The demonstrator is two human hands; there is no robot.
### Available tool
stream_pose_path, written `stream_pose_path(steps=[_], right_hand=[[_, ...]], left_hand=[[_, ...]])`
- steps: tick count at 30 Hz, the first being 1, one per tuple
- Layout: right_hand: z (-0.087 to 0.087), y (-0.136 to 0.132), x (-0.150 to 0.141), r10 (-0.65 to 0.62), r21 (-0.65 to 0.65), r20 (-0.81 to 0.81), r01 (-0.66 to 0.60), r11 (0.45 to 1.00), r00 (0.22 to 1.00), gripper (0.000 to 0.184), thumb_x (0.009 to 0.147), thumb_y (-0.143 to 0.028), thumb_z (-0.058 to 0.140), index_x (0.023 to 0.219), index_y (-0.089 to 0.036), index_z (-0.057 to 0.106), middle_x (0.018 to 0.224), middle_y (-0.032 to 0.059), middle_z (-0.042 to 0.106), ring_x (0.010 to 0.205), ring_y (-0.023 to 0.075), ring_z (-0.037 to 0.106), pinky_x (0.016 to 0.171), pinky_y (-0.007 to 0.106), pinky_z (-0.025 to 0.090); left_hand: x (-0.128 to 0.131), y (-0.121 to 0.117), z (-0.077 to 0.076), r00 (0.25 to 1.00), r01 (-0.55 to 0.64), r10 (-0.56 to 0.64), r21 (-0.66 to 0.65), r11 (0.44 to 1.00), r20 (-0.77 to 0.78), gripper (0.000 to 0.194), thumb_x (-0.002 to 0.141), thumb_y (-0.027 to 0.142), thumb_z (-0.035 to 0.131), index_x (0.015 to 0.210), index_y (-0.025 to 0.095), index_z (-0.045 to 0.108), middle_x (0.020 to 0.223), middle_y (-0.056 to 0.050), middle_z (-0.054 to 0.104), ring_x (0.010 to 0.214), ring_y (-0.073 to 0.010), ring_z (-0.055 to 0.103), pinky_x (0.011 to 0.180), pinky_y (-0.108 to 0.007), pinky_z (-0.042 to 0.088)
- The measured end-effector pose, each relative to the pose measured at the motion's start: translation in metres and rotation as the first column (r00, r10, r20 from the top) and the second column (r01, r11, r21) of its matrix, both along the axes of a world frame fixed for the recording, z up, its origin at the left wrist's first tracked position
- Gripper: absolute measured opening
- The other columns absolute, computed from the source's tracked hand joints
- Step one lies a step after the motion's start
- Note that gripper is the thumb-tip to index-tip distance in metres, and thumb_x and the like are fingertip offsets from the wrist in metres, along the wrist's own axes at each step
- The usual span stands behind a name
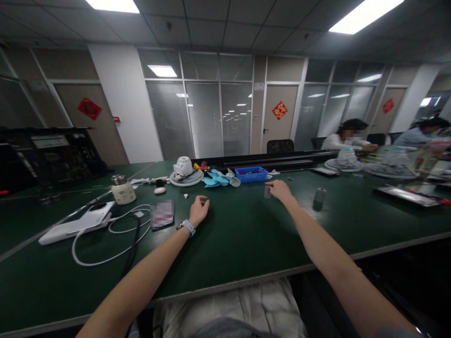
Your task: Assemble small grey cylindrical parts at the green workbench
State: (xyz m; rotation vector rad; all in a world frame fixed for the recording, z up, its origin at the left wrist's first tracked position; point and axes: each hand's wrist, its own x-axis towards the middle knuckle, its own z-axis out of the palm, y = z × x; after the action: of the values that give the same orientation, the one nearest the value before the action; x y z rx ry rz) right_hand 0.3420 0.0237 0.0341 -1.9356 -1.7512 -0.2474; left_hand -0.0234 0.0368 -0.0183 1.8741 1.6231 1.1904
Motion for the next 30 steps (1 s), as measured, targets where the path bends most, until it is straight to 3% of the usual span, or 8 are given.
stream_pose_path(steps=[5, 10, 13, 15, 19, 22, 26, 30], right_hand=[[-0.017, 0.007, 0.014, 0.091, 0.007, -0.221, -0.092, 0.996, 0.971, 0.059, 0.069, -0.042, 0.068, 0.121, -0.016, 0.057, 0.11, 0.0101, 0.065, 0.097, 0.0215, 0.063, 0.085, 0.03, 0.048], [-0.028, 0.009, 0.004, -0.014, 0.025, -0.416, 0.027, 0.999, 0.909, 0.048, 0.062, -0.041, 0.073, 0.102, -0.016, 0.067, 0.096, 0.0085, 0.07, 0.091, 0.0214, 0.065, 0.083, 0.031, 0.049], [-0.025, 0.006, -0.03, 0.077, 0.073, -0.53, -0.045, 0.996, 0.844, 0.049, 0.059, -0.041, 0.075, 0.1, -0.016, 0.068, 0.095, 0.009, 0.07, 0.091, 0.0216, 0.065, 0.083, 0.031, 0.05], [-0.025, 0.003, -0.063, 0.234, 0.12, -0.609, -0.203, 0.972, 0.758, 0.05, 0.059, -0.038, 0.075, 0.103, -0.016, 0.067, 0.097, 0.0091, 0.07, 0.091, 0.0207, 0.066, 0.084, 0.031, 0.051], [-0.033, -0.005, -0.13, 0.449, 0.178, -0.729, -0.489, 0.854, 0.517, 0.053, 0.056, -0.027, 0.077, 0.106, -0.014, 0.065, 0.101, 0.0096, 0.069, 0.091, 0.0206, 0.066, 0.085, 0.033, 0.051], [-0.042, -0.009, -0.16, 0.473, 0.225, -0.796, -0.54, 0.811, 0.378, 0.05, 0.055, -0.018, 0.076, 0.104, -0.014, 0.066, 0.101, 0.0088, 0.069, 0.093, 0.0215, 0.065, 0.088, 0.035, 0.051], [-0.048, -0.011, -0.173, 0.465, 0.292, -0.863, -0.555, 0.779, 0.198, 0.047, 0.053, -0.009, 0.073, 0.1, -0.014, 0.066, 0.1, 0.0078, 0.069, 0.096, 0.0219, 0.064, 0.09, 0.037, 0.05], [-0.048, -0.013, -0.175, 0.458, 0.317, -0.881, -0.569, 0.759, 0.12, 0.046, 0.053, -0.007, 0.072, 0.098, -0.014, 0.066, 0.102, 0.0083, 0.069, 0.098, 0.0224, 0.064, 0.093, 0.038, 0.048]], left_hand=[[-0.001, 0.003, -0.002, 1.0, 0.006, -0.006, -0.008, 1.0, -0.008, 0.033, 0.083, 0.038, 0.049, 0.109, 0.017, 0.051, 0.086, -0.006, 0.066, 0.07, -0.0157, 0.062, 0.064, -0.027, 0.044], [-0.001, 0.001, 0.001, 1.0, 0.01, -0.01, -0.012, 1.0, -0.011, 0.035, 0.083, 0.038, 0.049, 0.11, 0.017, 0.051, 0.086, -0.007, 0.067, 0.071, -0.0159, 0.062, 0.065, -0.027, 0.044], [0.001, -0.006, 0.006, 0.999, 0.04, -0.04, 0.008, 0.999, 0.01, 0.037, 0.081, 0.041, 0.052, 0.109, 0.017, 0.053, 0.087, -0.006, 0.066, 0.071, -0.0156, 0.061, 0.065, -0.027, 0.045], [0.004, -0.013, 0.011, 0.996, 0.089, -0.09, 0.047, 0.995, 0.019, 0.039, 0.08, 0.044, 0.053, 0.107, 0.018, 0.057, 0.087, -0.006, 0.066, 0.072, -0.0153, 0.061, 0.065, -0.026, 0.045], [0.015, -0.031, 0.025, 0.975, 0.221, -0.224, 0.153, 0.963, 0.004, 0.043, 0.08, 0.051, 0.05, 0.108, 0.02, 0.062, 0.088, -0.004, 0.065, 0.074, -0.0144, 0.058, 0.066, -0.025, 0.045], [0.025, -0.04, 0.032, 0.961, 0.277, -0.276, 0.209, 0.938, -0.034, 0.045, 0.08, 0.051, 0.05, 0.109, 0.02, 0.064, 0.089, -0.004, 0.065, 0.073, -0.0139, 0.056, 0.068, -0.025, 0.044], [0.033, -0.039, 0.033, 0.956, 0.294, -0.283, 0.265, 0.918, -0.081, 0.037, 0.08, 0.046, 0.052, 0.102, 0.021, 0.069, 0.091, -0.004, 0.066, 0.075, -0.0141, 0.055, 0.07, -0.026, 0.044], [0.036, -0.032, 0.031, 0.963, 0.269, -0.247, 0.292, 0.918, -0.109, 0.031, 0.079, 0.043, 0.055, 0.094, 0.022, 0.072, 0.087, -0.005, 0.066, 0.076, -0.0147, 0.055, 0.069, -0.026, 0.044]])
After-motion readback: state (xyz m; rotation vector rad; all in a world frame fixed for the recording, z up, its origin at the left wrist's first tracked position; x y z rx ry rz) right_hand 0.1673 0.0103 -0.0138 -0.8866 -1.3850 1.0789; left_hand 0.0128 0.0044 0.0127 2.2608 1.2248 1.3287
